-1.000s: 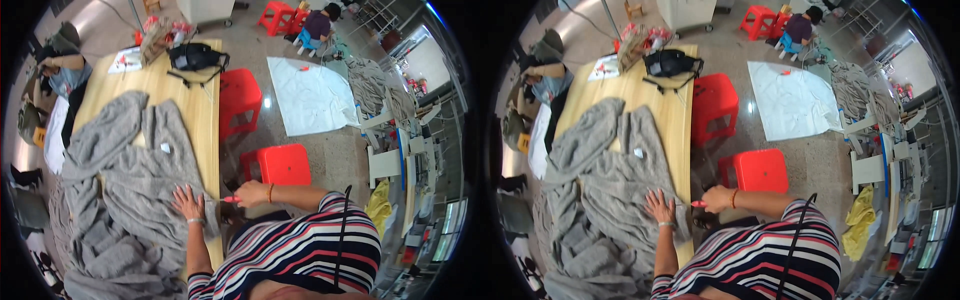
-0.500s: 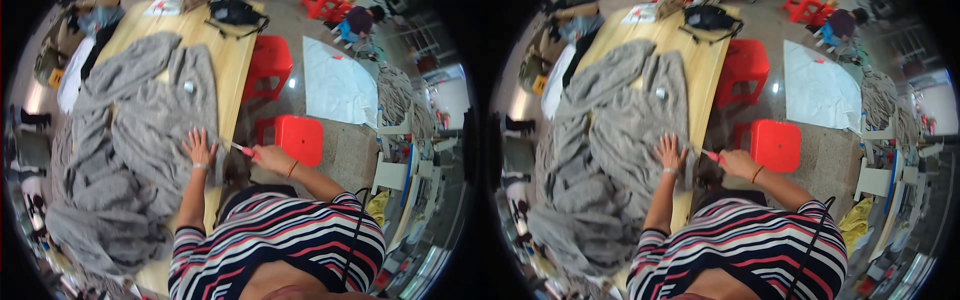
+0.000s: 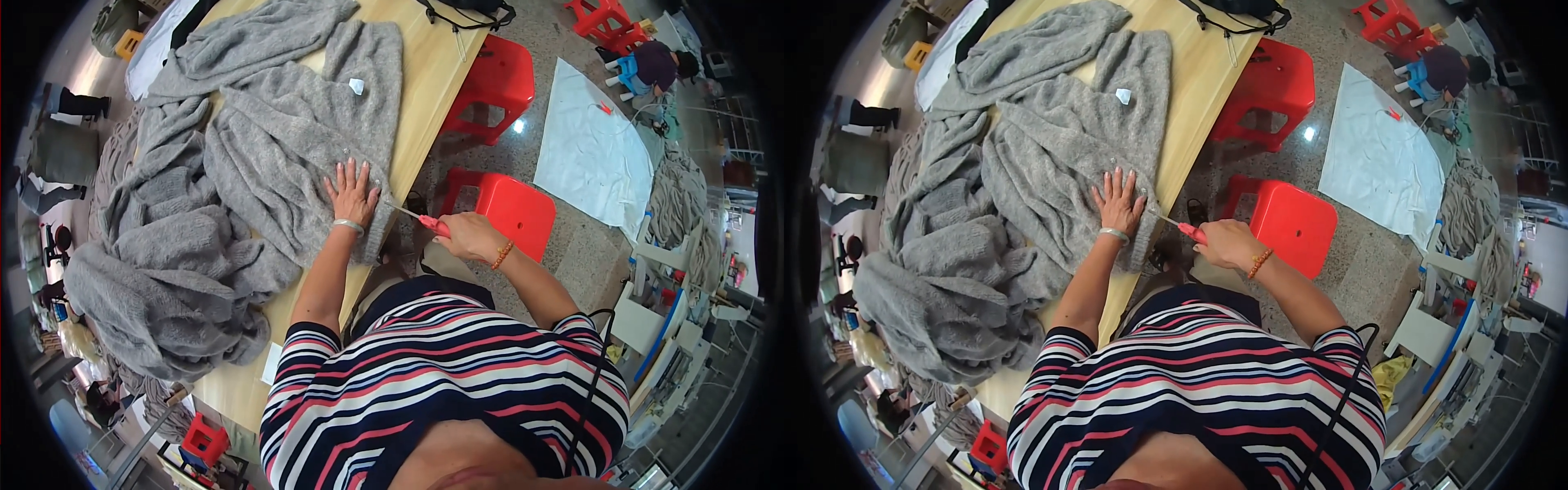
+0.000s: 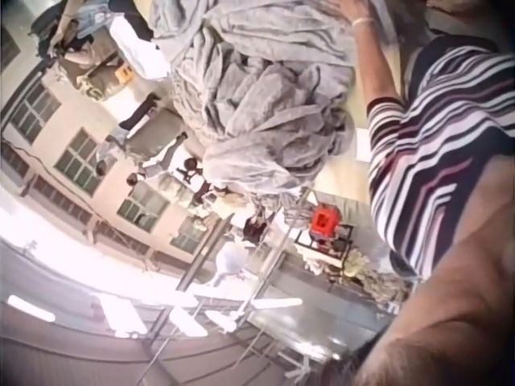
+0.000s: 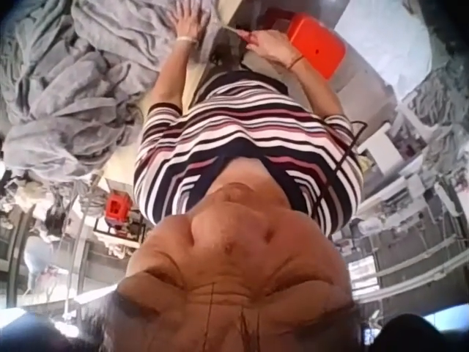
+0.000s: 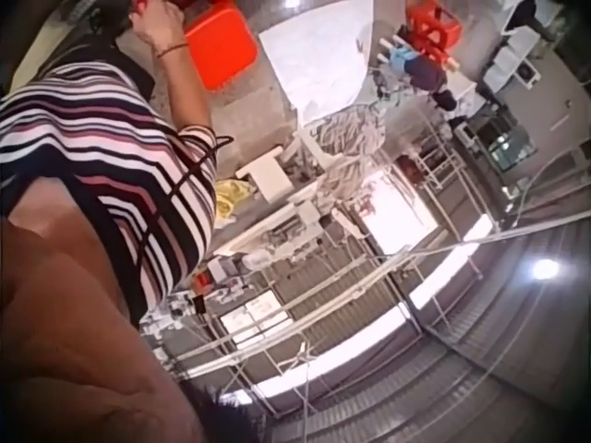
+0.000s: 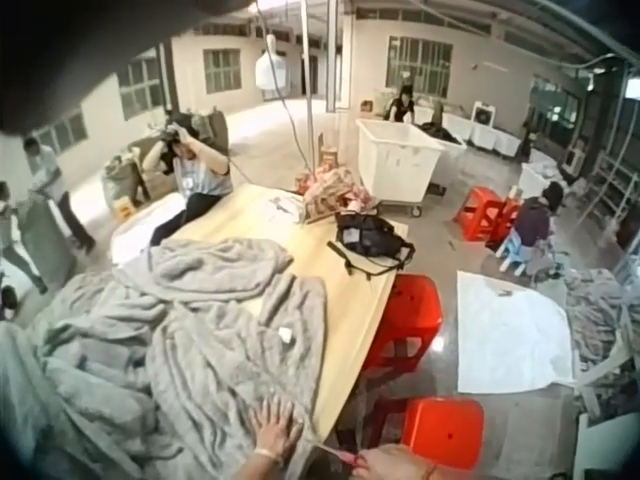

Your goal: Trimming loose threads from a grey fleece garment using thread snips.

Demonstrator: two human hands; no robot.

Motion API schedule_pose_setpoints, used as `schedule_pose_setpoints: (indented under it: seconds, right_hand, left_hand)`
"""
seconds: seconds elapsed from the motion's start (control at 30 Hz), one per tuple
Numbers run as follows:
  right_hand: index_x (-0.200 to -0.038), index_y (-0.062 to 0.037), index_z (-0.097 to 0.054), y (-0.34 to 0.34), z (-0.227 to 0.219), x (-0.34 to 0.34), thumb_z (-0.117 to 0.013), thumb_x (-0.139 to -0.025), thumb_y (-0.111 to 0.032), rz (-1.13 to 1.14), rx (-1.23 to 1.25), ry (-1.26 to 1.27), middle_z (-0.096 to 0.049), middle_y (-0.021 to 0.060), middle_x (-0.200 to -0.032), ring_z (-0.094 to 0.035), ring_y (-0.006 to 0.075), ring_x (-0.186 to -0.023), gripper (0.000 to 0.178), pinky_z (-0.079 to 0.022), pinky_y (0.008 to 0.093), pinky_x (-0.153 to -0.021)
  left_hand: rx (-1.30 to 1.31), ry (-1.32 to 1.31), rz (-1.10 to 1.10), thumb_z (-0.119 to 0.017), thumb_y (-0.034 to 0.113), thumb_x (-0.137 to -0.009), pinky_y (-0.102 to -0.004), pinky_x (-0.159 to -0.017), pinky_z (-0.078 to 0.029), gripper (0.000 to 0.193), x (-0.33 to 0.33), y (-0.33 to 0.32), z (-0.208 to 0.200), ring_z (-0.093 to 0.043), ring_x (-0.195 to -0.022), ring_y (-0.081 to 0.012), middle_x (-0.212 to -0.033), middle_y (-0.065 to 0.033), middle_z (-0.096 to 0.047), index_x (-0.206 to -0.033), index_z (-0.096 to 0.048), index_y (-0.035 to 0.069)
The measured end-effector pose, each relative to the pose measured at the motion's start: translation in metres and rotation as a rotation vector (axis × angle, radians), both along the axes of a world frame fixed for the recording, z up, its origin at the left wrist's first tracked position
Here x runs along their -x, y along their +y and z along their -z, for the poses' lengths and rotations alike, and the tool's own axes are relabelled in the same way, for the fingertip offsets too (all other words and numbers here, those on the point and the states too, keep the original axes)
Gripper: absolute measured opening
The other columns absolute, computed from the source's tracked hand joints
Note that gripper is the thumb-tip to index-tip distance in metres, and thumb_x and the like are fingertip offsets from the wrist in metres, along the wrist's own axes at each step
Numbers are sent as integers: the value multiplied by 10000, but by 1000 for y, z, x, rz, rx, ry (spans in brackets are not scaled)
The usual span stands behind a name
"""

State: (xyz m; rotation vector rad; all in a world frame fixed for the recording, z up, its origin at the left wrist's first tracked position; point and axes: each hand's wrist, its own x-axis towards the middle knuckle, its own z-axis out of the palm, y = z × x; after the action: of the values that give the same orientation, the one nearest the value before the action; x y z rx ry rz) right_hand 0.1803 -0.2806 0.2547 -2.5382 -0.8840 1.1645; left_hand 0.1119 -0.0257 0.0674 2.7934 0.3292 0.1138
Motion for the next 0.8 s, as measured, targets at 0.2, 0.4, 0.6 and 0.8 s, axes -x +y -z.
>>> schedule_pose_setpoints:
  seconds: [0.2,0.4,0.6,0.8]
  right_hand:
    - [-1040,-53,-638,1,3,-14,-605,-895,-336,77,-38,-59,-678,222,-963,-641,408,-964,319,-503,502,-833]
    - [-1065,-58,-621,18,15,-28,-606,-895,-345,-19,-58,-51,-678,227,-948,-648,415,-923,334,-506,510,-811]
    - [-1100,-73,-610,-5,21,-30,-613,-895,-348,-159,-87,27,-684,216,-914,-652,421,-896,342,-509,509,-795]
    - [-1200,-105,-569,-9,25,-49,-626,-905,-352,38,-175,-97,-665,247,-857,-634,456,-816,389,-504,529,-729]
  left_hand:
    - [-19,13,1,-550,428,-929,-663,-1135,-33,572,2,-1,-2,-149,-1477,-387,-1606,-118,-210,-1467,-416,287]
    - [27,8,2,-562,429,-920,-663,-1133,-22,529,0,-2,-3,-142,-1477,-397,-1607,-122,-208,-1429,-473,315]
    - [40,33,-22,-582,406,-912,-660,-1135,-16,538,0,-1,-10,-132,-1481,-391,-1609,-117,-207,-1431,-475,310]
    - [43,82,-423,-785,421,-716,-687,-1114,-47,1042,6,-13,-62,-80,-1470,-445,-1585,-260,-132,-1545,-218,141]
